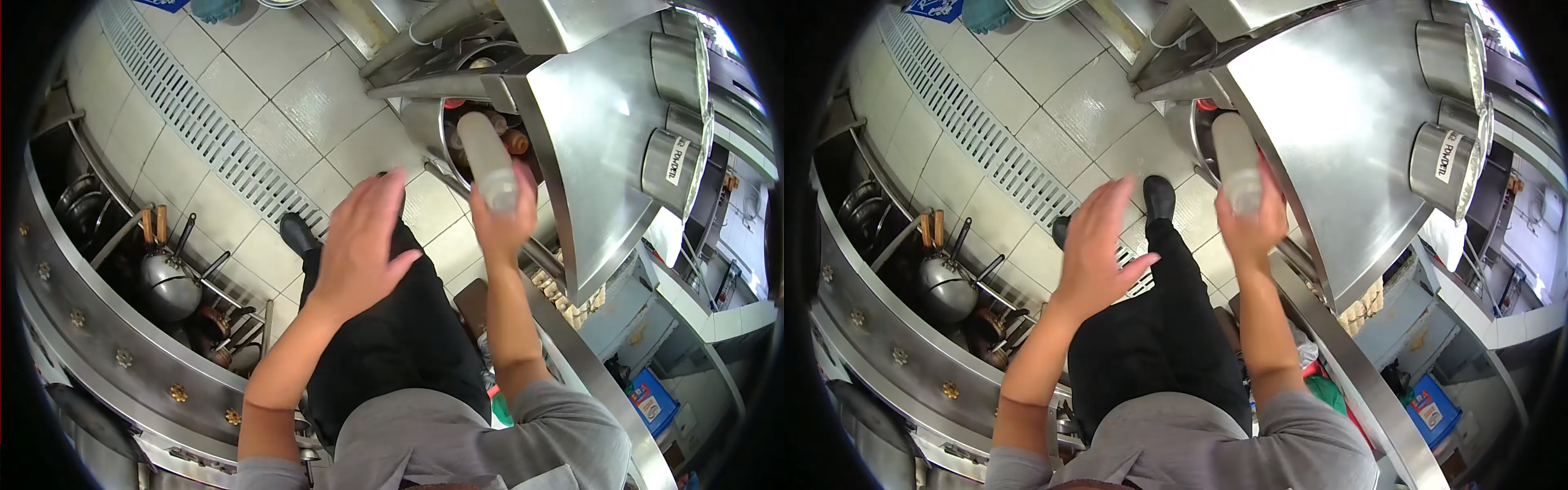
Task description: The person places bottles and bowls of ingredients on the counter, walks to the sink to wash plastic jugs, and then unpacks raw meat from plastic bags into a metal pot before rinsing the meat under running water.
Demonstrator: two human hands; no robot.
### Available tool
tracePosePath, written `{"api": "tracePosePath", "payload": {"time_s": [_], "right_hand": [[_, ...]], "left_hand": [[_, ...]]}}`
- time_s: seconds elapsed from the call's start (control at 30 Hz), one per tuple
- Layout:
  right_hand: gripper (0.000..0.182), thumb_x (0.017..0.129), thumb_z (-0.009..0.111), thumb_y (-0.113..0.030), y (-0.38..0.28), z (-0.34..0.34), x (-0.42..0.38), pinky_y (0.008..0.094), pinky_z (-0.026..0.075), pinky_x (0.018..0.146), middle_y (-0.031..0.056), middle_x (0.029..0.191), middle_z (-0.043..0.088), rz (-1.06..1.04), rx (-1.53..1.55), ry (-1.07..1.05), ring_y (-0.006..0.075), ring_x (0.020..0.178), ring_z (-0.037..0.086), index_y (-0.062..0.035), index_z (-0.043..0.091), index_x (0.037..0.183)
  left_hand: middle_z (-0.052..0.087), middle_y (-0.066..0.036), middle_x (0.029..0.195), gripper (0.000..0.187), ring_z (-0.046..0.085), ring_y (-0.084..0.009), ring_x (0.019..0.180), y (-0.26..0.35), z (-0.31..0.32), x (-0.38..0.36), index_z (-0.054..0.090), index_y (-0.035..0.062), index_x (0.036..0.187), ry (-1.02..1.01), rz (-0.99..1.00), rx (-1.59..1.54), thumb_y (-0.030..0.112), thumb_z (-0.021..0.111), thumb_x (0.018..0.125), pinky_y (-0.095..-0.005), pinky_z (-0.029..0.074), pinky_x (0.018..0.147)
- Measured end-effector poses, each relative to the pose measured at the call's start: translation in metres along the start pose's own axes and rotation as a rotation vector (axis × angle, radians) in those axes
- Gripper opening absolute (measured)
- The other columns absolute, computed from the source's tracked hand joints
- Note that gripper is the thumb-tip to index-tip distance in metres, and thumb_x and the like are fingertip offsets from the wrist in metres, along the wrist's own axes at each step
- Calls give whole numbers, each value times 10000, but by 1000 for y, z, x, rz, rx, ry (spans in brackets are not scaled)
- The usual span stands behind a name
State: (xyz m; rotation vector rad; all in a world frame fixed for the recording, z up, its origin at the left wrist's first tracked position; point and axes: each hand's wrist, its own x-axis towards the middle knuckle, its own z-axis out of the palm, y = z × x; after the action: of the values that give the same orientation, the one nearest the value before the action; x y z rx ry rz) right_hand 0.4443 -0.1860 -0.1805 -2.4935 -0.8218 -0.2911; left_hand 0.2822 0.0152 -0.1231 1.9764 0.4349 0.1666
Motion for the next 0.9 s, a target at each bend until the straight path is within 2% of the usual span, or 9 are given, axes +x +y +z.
{"api": "tracePosePath", "payload": {"time_s": [0.17,0.23,0.27,0.33,0.4,0.47,0.6,0.73,0.9], "right_hand": [[835,663,891,-143,-84,-78,-5,428,530,992,230,1305,632,-46,320,-217,345,1165,658,27,501,1382],[928,659,894,-160,-85,-82,9,435,508,1024,236,1386,575,109,639,-467,336,1231,620,26,436,1445],[975,657,896,-168,-83,-82,13,439,498,1040,239,1427,546,190,800,-595,332,1265,601,25,404,1476],[929,725,810,-57,-47,-48,23,384,507,990,184,1508,480,536,1193,-610,277,1260,592,-18,349,1530],[705,769,771,-124,26,42,16,372,535,925,158,1386,599,581,717,-393,279,1188,644,-6,505,1411],[733,711,835,-104,69,111,36,372,570,862,197,1312,598,408,133,-466,269,1101,676,43,503,1347],[398,871,633,-398,104,206,63,507,531,957,231,1077,728,269,-187,-548,451,1056,676,-66,768,1045],[349,889,616,-319,93,225,73,497,532,928,212,1153,709,304,-228,-418,433,1095,655,-53,733,1083],[512,778,733,-453,56,150,71,498,562,859,215,1104,723,532,-139,-625,407,1011,696,-48,732,1093]], "left_hand": [[577,-163,1402,957,501,-417,1317,21,21,32,375,89,1545,-58,117,130,78,820,698,-573,329,1114],[586,-151,1392,959,495,-411,1326,13,21,26,388,98,1540,-115,87,144,69,816,683,-592,315,1116],[609,-147,1326,1016,548,-328,1297,5,12,22,427,71,1512,-82,72,186,66,888,606,-516,378,1121],[655,-125,1274,1017,608,-309,1209,-22,-7,6,436,83,1514,-20,-95,-112,97,895,608,-471,446,1057],[691,-95,1214,1023,651,-243,1124,-38,-28,-8,445,75,1511,42,-278,-357,113,918,606,-393,503,995],[669,-83,1231,1031,625,-157,1122,-41,-46,-25,412,40,1525,119,-430,-565,85,932,635,-338,515,994],[586,-151,1336,1046,607,-233,1175,-49,-70,-57,361,24,1540,192,-393,-544,85,916,655,-396,513,1003],[582,-163,1340,1042,609,-236,1179,-34,-88,-68,370,13,1526,233,-393,-489,138,928,654,-395,510,994],[562,-185,1344,1040,593,-257,1201,-8,-102,-67,389,10,1514,232,-302,-431,207,939,654,-416,508,998]]}}
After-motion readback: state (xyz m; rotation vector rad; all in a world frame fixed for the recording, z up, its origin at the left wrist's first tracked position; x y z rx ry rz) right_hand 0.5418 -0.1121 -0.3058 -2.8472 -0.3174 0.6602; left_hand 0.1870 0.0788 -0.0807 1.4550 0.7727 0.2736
